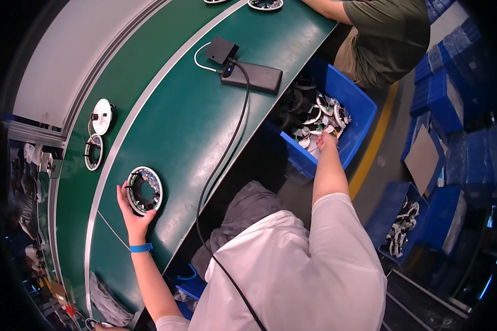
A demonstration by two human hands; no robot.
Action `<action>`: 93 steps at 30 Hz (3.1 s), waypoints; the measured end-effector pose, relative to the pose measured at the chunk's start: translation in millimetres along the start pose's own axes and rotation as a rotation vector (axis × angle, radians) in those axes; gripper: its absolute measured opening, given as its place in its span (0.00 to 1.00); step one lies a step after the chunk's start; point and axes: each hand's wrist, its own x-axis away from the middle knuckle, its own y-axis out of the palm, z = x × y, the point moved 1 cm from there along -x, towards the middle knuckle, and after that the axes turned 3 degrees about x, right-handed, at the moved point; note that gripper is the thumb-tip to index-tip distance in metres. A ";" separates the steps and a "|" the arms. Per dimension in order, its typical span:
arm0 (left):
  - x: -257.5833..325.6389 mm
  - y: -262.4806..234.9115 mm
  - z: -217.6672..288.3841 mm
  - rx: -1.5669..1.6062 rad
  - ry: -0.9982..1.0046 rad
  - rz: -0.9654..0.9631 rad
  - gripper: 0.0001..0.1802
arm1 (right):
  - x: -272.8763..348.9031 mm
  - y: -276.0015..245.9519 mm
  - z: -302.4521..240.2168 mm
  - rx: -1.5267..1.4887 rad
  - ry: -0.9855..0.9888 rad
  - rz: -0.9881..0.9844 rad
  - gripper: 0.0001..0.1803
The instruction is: The person assembles a circular lighting fixture by hand, attaching an LED circuit board, wiring, and a cover plate to a lighting fixture frame.
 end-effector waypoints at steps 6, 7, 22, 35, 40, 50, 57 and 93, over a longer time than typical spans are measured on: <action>1.0 -3.1 -9.2 -0.030 0.040 0.010 0.78 | 32.6 -16.6 -18.7 -0.112 -0.207 -0.007 0.02; 2.3 -4.1 -9.9 -0.039 0.051 0.020 0.78 | 42.1 -19.2 -21.1 -0.112 -0.216 -0.012 0.02; -3.0 -5.6 -23.4 -0.159 0.123 0.004 0.75 | 238.9 -46.7 -60.7 -0.332 -0.697 -0.669 0.12; 0.2 0.6 2.4 -0.470 0.157 0.031 0.67 | 435.5 137.9 -35.1 0.450 -1.332 -0.765 0.12; 5.9 4.5 10.4 -0.487 0.131 0.046 0.67 | 462.6 185.1 17.4 0.718 -2.100 -0.435 0.10; 4.6 -6.4 19.7 -0.532 0.133 -0.006 0.70 | 512.1 198.8 118.8 1.007 -2.319 -0.492 0.08; 2.2 -10.8 15.2 -0.498 0.137 -0.047 0.70 | 550.6 176.8 96.1 0.863 -2.128 -0.797 0.13; 5.3 -24.4 7.7 -0.453 0.196 -0.066 0.65 | 537.1 181.6 10.6 1.263 -1.997 -0.848 0.06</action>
